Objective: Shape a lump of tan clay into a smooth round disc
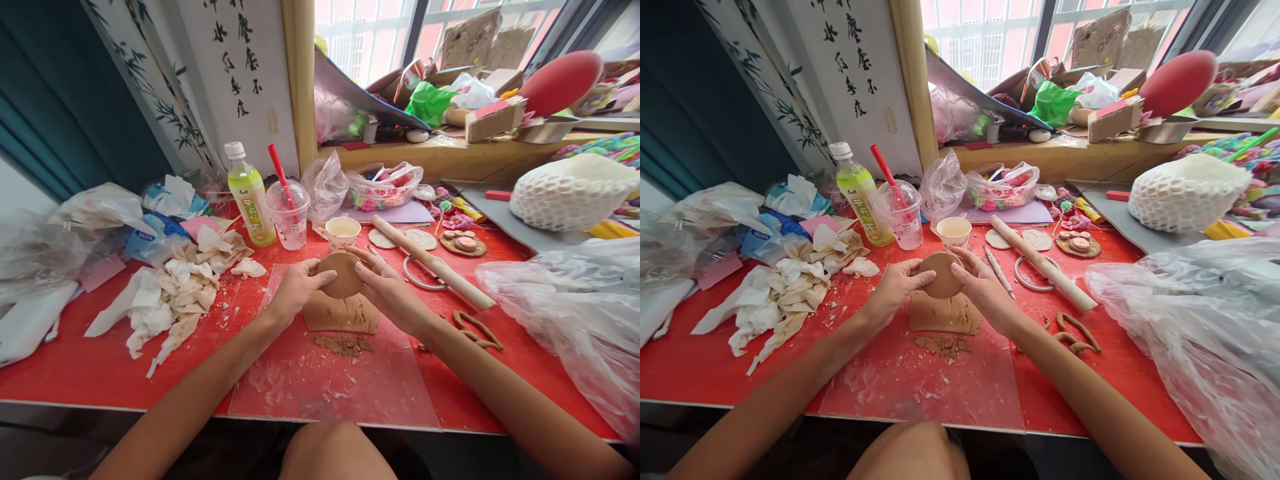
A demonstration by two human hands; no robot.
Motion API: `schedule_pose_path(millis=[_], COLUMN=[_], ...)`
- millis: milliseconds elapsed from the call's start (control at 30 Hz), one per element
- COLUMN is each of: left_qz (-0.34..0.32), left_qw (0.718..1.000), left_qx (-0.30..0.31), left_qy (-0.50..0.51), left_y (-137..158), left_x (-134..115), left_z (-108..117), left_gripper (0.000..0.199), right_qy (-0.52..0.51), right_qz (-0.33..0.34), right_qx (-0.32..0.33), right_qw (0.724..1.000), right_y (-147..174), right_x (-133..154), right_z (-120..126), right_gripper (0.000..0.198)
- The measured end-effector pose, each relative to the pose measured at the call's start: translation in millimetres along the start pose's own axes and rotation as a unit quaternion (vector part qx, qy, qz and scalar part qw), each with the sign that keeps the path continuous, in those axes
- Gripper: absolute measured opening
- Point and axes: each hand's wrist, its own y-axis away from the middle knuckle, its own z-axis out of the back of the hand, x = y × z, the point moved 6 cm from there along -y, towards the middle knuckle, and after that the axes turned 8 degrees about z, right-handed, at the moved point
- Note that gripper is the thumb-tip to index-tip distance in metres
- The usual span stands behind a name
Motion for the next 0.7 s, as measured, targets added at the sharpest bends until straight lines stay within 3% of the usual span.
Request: schedule_pose_path(millis=[233, 367, 433, 500, 567, 633, 700], left_qz=[0.054, -0.077, -0.156, -0.208, -0.244, -0.272, -0.301], left_qw=[0.996, 0.993, 0.969, 0.933, 0.896, 0.874, 0.861], left_qx=[0.054, -0.041, -0.027, 0.042, 0.104, 0.117, 0.092], left_qy=[0.036, -0.08, -0.189, -0.292, -0.356, -0.386, -0.399], left_y=[-0.4, 7.0, 11.1, 12.8, 13.2, 11.8, 10.3], left_x=[7.2, -10.9, -21.1, -23.7, -21.9, -20.8, -22.2], left_z=[-2.5, 8.3, 5.2, -3.6, -10.8, -12.9, -11.9], left_gripper=[0.035, 0.037, 0.04, 0.046, 0.058, 0.066, 0.065], right_qy=[0.115, 0.004, -0.107, -0.185, -0.225, -0.248, -0.267], right_qz=[0.018, -0.059, -0.109, -0.125, -0.117, -0.113, -0.116], right_qx=[0.016, 0.005, 0.032, 0.046, 0.02, -0.026, -0.056], right_qw=[0.993, 0.998, 0.988, 0.974, 0.967, 0.962, 0.955], right_y=[-0.1, 1.8, 3.7, 4.2, 2.6, 1.1, 0.4], right_x=[4.8, -2.9, -7.0, -6.3, -4.1, -2.9, -1.9], right_z=[1.0, -2.9, -11.6, -17.2, -15.3, -9.6, -5.7], right_gripper=[0.043, 0.047, 0.051, 0.056, 0.052, 0.046, 0.044])
